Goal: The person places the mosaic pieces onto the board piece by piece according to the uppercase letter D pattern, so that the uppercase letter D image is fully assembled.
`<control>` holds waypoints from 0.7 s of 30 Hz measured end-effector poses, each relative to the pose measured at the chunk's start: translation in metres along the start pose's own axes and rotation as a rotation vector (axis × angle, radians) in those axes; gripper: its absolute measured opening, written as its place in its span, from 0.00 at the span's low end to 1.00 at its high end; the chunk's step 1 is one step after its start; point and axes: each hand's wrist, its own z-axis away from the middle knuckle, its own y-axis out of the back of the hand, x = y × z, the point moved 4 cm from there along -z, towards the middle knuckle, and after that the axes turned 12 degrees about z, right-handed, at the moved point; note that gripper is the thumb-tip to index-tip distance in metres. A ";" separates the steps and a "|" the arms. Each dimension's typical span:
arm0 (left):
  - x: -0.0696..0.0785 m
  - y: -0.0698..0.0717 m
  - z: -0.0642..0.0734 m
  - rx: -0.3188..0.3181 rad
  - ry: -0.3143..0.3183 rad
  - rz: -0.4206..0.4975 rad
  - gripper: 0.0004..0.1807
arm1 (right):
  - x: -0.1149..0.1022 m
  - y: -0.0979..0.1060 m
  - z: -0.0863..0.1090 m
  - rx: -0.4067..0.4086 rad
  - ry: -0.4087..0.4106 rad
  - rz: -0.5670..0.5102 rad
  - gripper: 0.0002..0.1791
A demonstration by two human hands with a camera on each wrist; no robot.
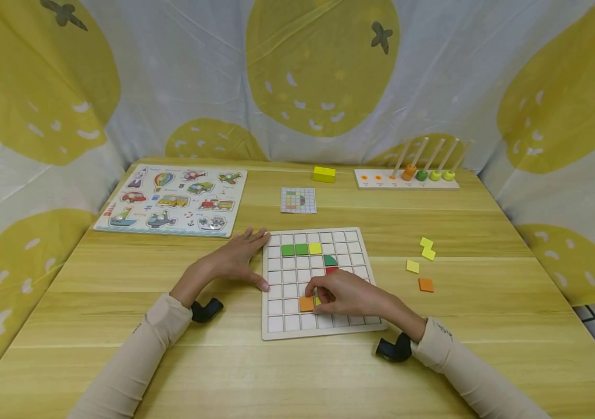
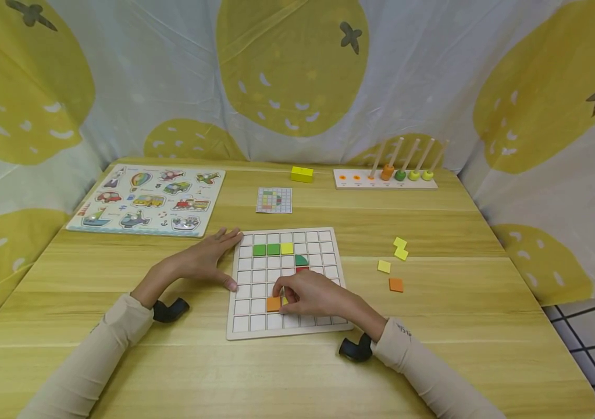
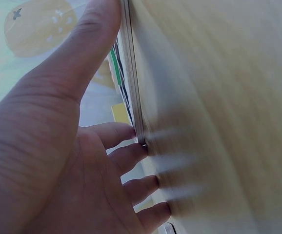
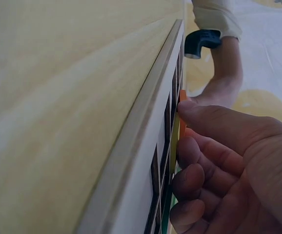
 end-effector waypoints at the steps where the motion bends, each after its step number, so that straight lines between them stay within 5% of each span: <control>1: 0.000 0.000 0.000 0.001 -0.001 0.000 0.65 | 0.000 0.000 0.000 0.000 0.000 0.001 0.11; 21: 0.000 0.000 0.001 0.006 0.007 -0.004 0.65 | -0.001 0.006 0.005 -0.005 -0.031 -0.029 0.11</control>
